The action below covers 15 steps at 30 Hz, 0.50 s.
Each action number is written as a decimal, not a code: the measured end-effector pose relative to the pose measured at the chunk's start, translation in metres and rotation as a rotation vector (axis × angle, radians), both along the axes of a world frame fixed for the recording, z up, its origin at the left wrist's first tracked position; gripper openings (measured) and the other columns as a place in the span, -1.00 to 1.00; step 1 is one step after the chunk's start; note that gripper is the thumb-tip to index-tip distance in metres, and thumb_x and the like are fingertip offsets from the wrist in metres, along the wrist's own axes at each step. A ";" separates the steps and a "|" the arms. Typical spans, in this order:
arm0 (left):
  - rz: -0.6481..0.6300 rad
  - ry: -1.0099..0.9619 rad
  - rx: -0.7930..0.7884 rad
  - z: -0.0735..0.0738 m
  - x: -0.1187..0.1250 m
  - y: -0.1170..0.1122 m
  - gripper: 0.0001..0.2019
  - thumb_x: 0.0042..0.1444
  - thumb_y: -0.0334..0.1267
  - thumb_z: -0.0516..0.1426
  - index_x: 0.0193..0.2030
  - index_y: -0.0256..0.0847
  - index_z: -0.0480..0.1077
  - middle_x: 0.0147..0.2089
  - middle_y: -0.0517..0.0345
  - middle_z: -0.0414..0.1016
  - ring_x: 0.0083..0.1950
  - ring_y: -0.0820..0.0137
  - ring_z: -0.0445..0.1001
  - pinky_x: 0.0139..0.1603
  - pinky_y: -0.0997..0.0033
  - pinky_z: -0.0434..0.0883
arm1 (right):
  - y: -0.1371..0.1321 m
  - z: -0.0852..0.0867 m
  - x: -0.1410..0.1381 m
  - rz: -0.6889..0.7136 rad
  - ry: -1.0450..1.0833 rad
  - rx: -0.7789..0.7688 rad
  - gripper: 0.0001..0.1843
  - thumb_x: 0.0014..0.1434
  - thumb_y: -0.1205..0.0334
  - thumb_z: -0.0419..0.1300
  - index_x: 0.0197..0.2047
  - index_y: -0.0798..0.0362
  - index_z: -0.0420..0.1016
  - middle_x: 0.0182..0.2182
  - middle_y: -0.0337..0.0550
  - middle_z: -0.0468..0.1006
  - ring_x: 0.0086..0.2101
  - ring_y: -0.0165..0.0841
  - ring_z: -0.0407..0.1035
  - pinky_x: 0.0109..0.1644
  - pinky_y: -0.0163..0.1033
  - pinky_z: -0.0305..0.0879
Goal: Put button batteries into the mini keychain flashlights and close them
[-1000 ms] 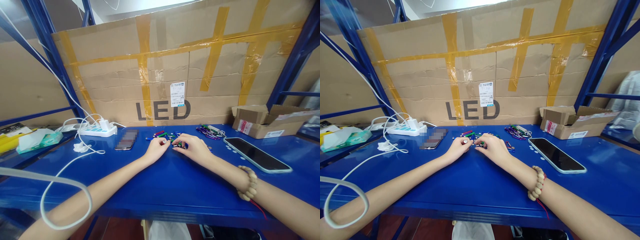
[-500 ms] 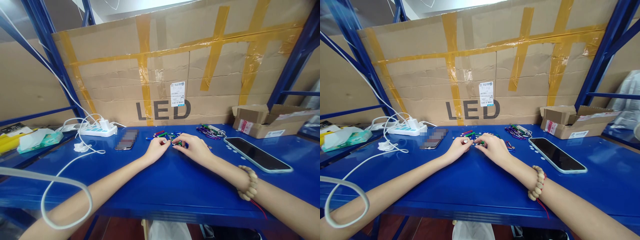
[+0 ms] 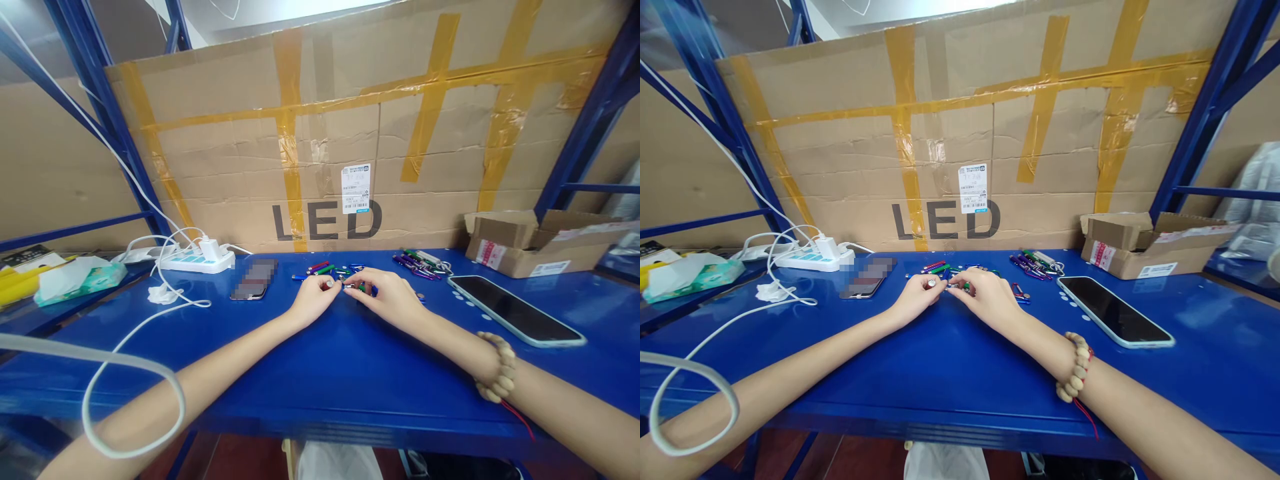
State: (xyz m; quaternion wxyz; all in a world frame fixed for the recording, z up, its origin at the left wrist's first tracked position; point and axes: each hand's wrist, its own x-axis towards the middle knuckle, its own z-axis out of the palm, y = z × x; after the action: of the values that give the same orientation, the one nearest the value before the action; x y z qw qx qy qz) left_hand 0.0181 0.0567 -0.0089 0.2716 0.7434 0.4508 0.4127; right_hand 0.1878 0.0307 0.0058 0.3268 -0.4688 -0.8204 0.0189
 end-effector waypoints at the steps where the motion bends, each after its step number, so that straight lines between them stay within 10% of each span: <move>1: 0.001 0.004 0.000 0.000 0.000 0.000 -0.68 0.00 -0.13 0.01 -0.68 -0.21 0.11 -0.69 0.32 0.11 -0.59 0.52 0.09 -0.51 0.48 0.05 | 0.000 0.000 0.000 0.003 0.001 0.002 -0.83 0.17 0.12 0.15 -0.22 -0.05 0.52 -0.33 -0.24 0.55 -0.41 -0.40 0.38 -0.41 -0.32 0.17; 15: 0.103 0.145 0.053 0.005 0.001 -0.007 -0.68 0.01 -0.21 0.01 -0.69 -0.21 0.06 -0.64 0.32 0.02 -0.54 0.51 0.04 -0.48 0.49 0.01 | 0.003 -0.002 0.003 0.119 0.193 0.250 -0.82 0.16 0.18 0.19 -0.20 0.00 0.56 -0.32 -0.19 0.53 -0.41 -0.43 0.37 -0.44 -0.37 0.20</move>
State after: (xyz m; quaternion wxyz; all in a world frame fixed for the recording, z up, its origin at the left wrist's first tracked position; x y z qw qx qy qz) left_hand 0.0194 0.0495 -0.0039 0.1970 0.7542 0.4957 0.3829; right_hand 0.1912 0.0338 0.0036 0.4582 -0.3710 -0.8075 -0.0188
